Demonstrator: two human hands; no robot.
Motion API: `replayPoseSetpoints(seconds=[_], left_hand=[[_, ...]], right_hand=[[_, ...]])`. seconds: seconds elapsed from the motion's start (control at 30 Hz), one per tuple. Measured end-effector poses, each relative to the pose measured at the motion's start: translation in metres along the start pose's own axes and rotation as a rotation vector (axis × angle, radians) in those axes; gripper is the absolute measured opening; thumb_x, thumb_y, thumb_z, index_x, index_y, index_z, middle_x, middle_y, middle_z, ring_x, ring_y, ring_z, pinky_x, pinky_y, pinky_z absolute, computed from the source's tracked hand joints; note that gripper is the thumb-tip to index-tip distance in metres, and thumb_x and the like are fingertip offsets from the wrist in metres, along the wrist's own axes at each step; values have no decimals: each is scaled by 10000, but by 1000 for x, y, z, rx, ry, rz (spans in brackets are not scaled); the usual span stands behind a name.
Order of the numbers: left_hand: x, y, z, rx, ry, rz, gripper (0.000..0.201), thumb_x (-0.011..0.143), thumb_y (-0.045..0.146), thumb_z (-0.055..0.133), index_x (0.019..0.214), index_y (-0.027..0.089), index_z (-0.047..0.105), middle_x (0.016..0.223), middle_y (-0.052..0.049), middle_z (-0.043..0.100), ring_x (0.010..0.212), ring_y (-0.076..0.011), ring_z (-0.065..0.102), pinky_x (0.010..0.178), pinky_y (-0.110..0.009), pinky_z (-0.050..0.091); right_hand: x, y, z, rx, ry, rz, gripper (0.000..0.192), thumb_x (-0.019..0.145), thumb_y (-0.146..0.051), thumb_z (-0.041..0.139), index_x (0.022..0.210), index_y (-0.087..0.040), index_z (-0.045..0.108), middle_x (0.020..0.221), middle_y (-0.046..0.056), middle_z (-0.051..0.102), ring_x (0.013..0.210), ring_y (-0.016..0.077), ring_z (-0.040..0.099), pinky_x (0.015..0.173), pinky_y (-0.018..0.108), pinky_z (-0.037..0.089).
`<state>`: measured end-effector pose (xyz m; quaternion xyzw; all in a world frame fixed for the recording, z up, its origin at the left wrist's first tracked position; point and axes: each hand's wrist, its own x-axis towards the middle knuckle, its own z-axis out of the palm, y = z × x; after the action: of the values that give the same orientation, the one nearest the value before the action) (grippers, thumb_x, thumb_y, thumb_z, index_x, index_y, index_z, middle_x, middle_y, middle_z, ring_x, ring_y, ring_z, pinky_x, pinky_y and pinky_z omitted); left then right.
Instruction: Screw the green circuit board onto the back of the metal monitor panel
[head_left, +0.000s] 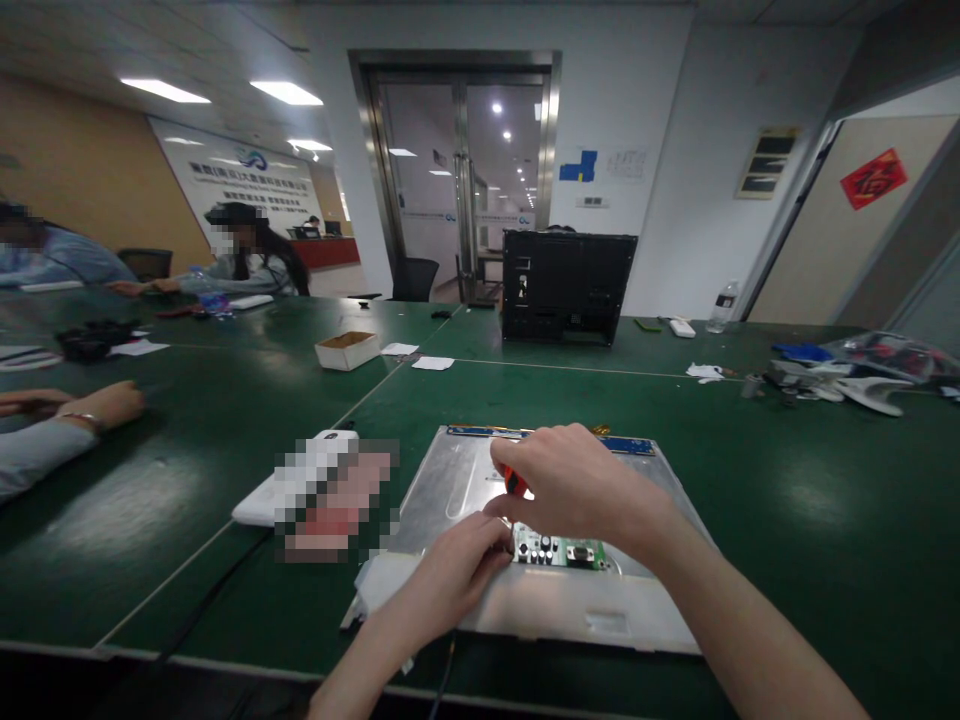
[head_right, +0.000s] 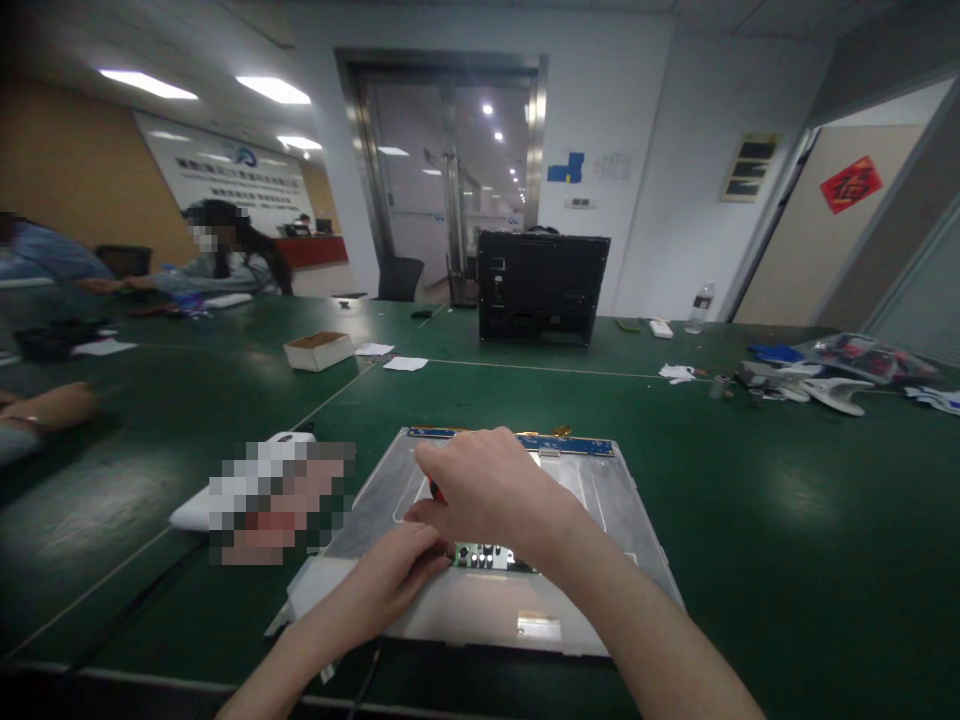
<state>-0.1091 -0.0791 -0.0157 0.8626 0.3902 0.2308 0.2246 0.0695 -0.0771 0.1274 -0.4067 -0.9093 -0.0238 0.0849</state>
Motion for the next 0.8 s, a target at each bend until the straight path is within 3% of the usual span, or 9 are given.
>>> replayPoseSetpoints(seconds=[0.17, 0.27, 0.43, 0.8], left_hand=[[2, 7, -5, -12, -16, -14, 98, 839, 135, 449, 813, 187, 528, 894, -42, 615, 820, -191, 549, 718, -290, 422], [2, 7, -4, -18, -13, -6, 104, 839, 131, 442, 832, 188, 529, 909, -45, 613, 825, -191, 546, 729, -296, 425], [1, 6, -3, 16, -6, 13, 115, 833, 113, 443, 838, 189, 529, 895, -41, 608, 822, -192, 547, 719, -293, 422], [2, 8, -3, 50, -12, -9, 101, 830, 103, 464, 842, 186, 521, 901, -40, 614, 820, -195, 551, 698, -284, 413]], right_hand=[[-1, 3, -2, 14, 0, -15, 114, 841, -303, 576, 898, -205, 585, 794, 11, 681, 661, 138, 576, 502, 260, 223], [-2, 4, -3, 52, -1, -56, 184, 799, -232, 584, 979, -205, 558, 856, 14, 683, 686, 135, 575, 505, 254, 233], [-1, 4, -1, -4, 24, -14, 145, 825, -342, 590, 886, -211, 582, 767, 11, 675, 644, 135, 563, 488, 263, 195], [-1, 3, -1, 20, 23, -21, 99, 816, -258, 567, 899, -205, 573, 792, 8, 674, 640, 125, 545, 499, 260, 200]])
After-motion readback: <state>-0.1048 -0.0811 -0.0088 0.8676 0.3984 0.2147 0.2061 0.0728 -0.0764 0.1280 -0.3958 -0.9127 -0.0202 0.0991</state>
